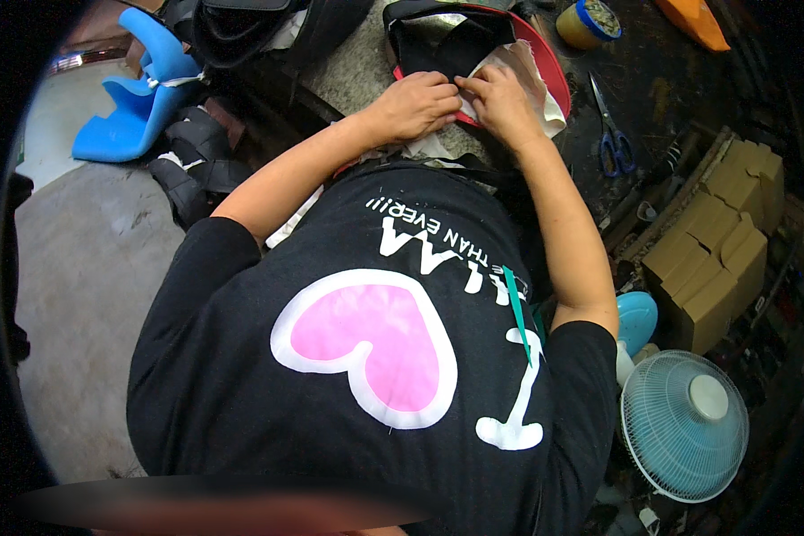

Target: The person lines the interior of a black and pink helmet with white foam padding. They use scissors to trim the foam to fit the helmet's shape and tuck the edges into place. The person repeats this process for a second helmet.

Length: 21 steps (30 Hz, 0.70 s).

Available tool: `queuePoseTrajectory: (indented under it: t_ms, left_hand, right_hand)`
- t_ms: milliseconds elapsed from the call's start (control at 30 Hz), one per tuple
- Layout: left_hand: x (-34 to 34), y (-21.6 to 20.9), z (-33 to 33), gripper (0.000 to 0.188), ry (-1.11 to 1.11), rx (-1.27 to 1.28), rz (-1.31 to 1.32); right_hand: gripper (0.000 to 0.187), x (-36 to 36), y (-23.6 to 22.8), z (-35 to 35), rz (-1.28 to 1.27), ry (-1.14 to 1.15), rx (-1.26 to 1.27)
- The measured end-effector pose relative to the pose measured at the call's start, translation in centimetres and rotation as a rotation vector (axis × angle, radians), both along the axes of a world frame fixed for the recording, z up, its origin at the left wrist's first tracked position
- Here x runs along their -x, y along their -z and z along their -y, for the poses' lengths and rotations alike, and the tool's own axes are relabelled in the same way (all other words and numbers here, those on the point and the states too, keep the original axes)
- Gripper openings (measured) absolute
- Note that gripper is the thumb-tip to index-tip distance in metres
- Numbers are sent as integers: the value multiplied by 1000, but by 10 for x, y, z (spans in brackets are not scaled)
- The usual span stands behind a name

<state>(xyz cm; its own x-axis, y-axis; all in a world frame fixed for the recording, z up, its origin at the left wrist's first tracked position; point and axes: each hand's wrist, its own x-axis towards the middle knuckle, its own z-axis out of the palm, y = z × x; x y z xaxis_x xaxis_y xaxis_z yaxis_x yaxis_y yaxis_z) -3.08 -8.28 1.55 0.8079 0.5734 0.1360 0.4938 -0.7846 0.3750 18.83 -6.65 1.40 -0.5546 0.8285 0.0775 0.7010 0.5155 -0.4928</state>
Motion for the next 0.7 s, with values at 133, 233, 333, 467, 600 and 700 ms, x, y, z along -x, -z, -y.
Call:
queuePoseTrajectory:
  t_ms: [133,233,333,467,600,700]
  left_hand:
    - [-7,4,-4,42,-373,102,430]
    - [-15,2,1,44,-330,-92,99]
    - [-19,-3,-2,44,-287,-98,-35]
    - [-28,-11,-16,31,-182,-118,0]
    - [-35,-20,-28,27,-197,60,-55]
    - [-32,-29,-33,32,-215,149,-42]
  right_hand:
    - [31,-2,2,4,-67,-3,34]
    - [29,-15,-10,-3,-236,24,330]
    - [29,-24,-40,-9,-557,217,277]
    - [43,-29,-73,-16,-110,326,-476]
    - [84,-18,-53,-36,122,452,-270]
    - [83,-28,-32,-62,-44,609,-219]
